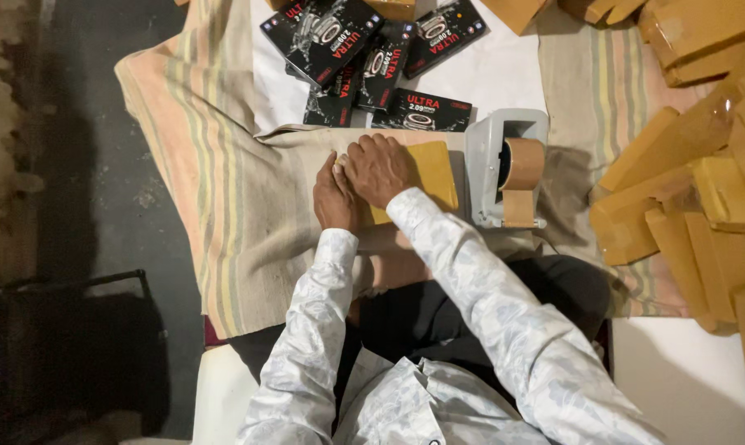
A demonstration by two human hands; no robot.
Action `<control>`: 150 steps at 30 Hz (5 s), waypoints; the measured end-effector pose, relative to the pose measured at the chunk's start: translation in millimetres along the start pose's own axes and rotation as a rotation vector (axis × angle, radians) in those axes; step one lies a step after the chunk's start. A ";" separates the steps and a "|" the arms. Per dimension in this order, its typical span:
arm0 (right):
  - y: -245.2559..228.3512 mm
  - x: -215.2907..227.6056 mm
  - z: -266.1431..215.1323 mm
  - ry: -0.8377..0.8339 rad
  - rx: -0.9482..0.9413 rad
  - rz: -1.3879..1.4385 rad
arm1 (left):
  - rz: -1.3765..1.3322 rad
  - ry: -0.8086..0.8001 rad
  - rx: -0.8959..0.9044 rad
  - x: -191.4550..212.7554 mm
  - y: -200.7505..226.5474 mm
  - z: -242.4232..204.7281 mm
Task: The person places small black packages into small cardboard boxes, closes the flaps, and seals them with packing tape using a handheld dispenser. The sealed boxes are set aside on a pile to the right.
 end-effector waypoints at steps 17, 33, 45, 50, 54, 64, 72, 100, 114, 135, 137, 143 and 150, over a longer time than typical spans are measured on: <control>59.5 30.7 -147.9 0.397 -0.528 0.162 | 0.164 0.100 0.010 19.4 17.8 -7.6; 123.9 -48.0 -47.0 0.072 -0.189 0.708 | 0.152 -0.121 -0.014 -10.0 44.4 -55.7; 51.9 16.6 -142.9 0.071 -0.158 0.443 | 0.155 -0.207 -0.224 -48.0 43.9 -34.2; 55.8 17.4 -54.2 0.051 -0.194 0.227 | 0.117 -0.166 -0.222 -44.0 42.3 -33.2; 54.5 12.7 -14.0 -0.033 -0.302 0.038 | 0.070 -0.142 -0.175 -40.2 37.8 -31.8; -15.1 24.4 -66.0 0.037 0.074 -0.167 | -0.376 0.078 0.113 2.0 28.1 -42.2; -9.0 16.3 -13.9 0.010 0.047 -0.148 | -0.256 0.058 0.091 -5.7 18.0 -44.0; 25.8 28.2 -239.2 0.172 -0.379 0.613 | -0.230 0.021 -0.065 -9.0 9.9 -42.4; 52.7 -32.5 -199.6 0.281 -0.960 1.617 | -0.352 -0.003 0.020 -4.7 -5.7 -41.0; 109.2 8.3 -109.4 0.491 -0.890 1.791 | -0.146 -0.004 -0.170 -2.4 32.6 -55.8; 130.0 13.9 -82.4 0.562 -0.845 1.803 | -0.133 -0.018 -0.160 -4.1 30.6 -55.8; 251.3 16.2 32.5 0.737 -0.847 1.763 | -0.105 -0.032 -0.150 -4.6 34.8 -57.9; 366.0 18.9 164.8 0.442 -0.919 1.831 | -0.089 -0.059 -0.095 -4.6 44.4 -53.2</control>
Point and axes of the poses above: each hand's wrist, its own z-axis towards the middle knuckle, its own x-axis out of the back of the hand, y = z × x, the point moved 10 cm from there along z, towards the middle knuckle, and after that the axes turned 9 degrees about -z, right-handed, at the moved point
